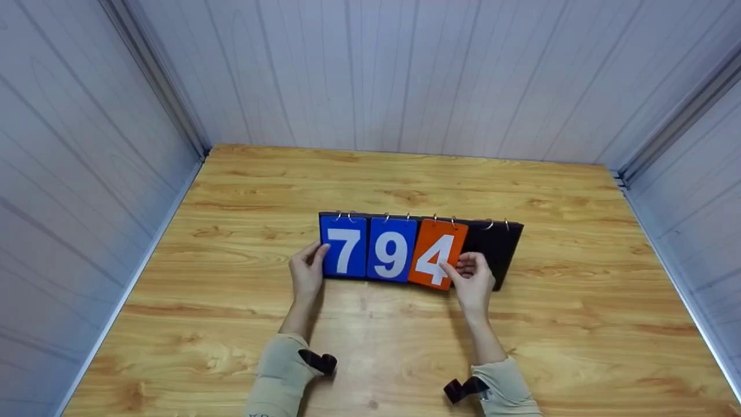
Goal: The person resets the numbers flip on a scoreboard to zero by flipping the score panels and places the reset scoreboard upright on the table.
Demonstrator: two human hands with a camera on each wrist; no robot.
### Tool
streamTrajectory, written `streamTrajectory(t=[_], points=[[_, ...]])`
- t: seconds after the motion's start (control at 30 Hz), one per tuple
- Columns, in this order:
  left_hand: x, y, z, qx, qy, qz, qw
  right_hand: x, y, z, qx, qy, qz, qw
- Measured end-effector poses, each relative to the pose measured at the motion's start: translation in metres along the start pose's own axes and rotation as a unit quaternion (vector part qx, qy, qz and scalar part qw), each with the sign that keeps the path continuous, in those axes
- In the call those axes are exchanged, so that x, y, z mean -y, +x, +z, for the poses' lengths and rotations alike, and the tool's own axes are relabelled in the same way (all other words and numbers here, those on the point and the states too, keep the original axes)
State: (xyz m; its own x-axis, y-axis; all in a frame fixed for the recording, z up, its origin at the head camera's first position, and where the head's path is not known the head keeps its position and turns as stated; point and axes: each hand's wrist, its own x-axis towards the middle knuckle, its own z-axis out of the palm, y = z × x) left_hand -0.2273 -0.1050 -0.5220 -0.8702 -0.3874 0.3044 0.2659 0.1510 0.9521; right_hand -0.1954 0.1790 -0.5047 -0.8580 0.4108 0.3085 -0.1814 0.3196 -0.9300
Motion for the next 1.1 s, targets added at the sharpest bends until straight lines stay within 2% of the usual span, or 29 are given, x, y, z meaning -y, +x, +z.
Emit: streamTrajectory(t=[0.13,0.27,0.33,0.4,0.53,0.6,0.67,0.77,0.87,0.9,1.0,1.03,1.1], points=[[-0.013,-0.002,0.0,0.003,-0.007,-0.023,0.9997,0.003,0.003,-0.004,0.011,0.001,0.02,0.9997],[-0.029,-0.005,-0.001,0.006,-0.001,-0.021,0.9998,0.007,0.004,-0.009,0.021,-0.015,0.029,0.9993],[-0.031,-0.005,-0.001,0.007,0.005,-0.019,0.9998,0.01,0.003,-0.013,0.023,-0.031,0.02,0.9991],[-0.031,-0.006,-0.001,0.007,0.006,-0.019,0.9998,0.012,0.002,-0.016,0.021,-0.056,0.001,0.9982],[-0.016,-0.003,0.0,0.01,-0.008,-0.022,0.9997,0.019,-0.001,-0.023,0.013,-0.109,-0.05,0.9927],[-0.008,-0.002,0.0,0.011,-0.008,-0.021,0.9997,0.021,-0.001,-0.027,0.012,-0.109,-0.063,0.992],[-0.002,0.0,0.001,0.011,-0.001,-0.018,0.9998,0.023,0.0,-0.032,0.025,-0.064,-0.06,0.9959],[0.0,0.0,0.001,0.009,0.018,-0.014,0.9997,0.002,0.009,-0.037,0.051,0.024,-0.05,0.9971],[0.0,0.0,0.001,0.006,0.03,-0.014,0.9994,-0.023,0.02,-0.045,0.1,0.123,-0.025,0.987],[0.0,0.0,0.001,0.005,0.031,-0.014,0.9994,-0.038,0.025,-0.045,0.111,0.134,-0.01,0.9847],[0.0,0.0,0.001,0.003,0.03,-0.012,0.9995,-0.065,0.034,-0.047,0.14,0.187,0.061,0.9705],[0.0,0.0,0.001,0.002,0.027,-0.013,0.9995,-0.056,0.034,-0.046,0.138,0.182,0.096,0.9687],[0.0,0.0,0.001,0.002,0.024,-0.015,0.9996,-0.024,0.031,-0.048,0.138,0.225,0.159,0.9514]])
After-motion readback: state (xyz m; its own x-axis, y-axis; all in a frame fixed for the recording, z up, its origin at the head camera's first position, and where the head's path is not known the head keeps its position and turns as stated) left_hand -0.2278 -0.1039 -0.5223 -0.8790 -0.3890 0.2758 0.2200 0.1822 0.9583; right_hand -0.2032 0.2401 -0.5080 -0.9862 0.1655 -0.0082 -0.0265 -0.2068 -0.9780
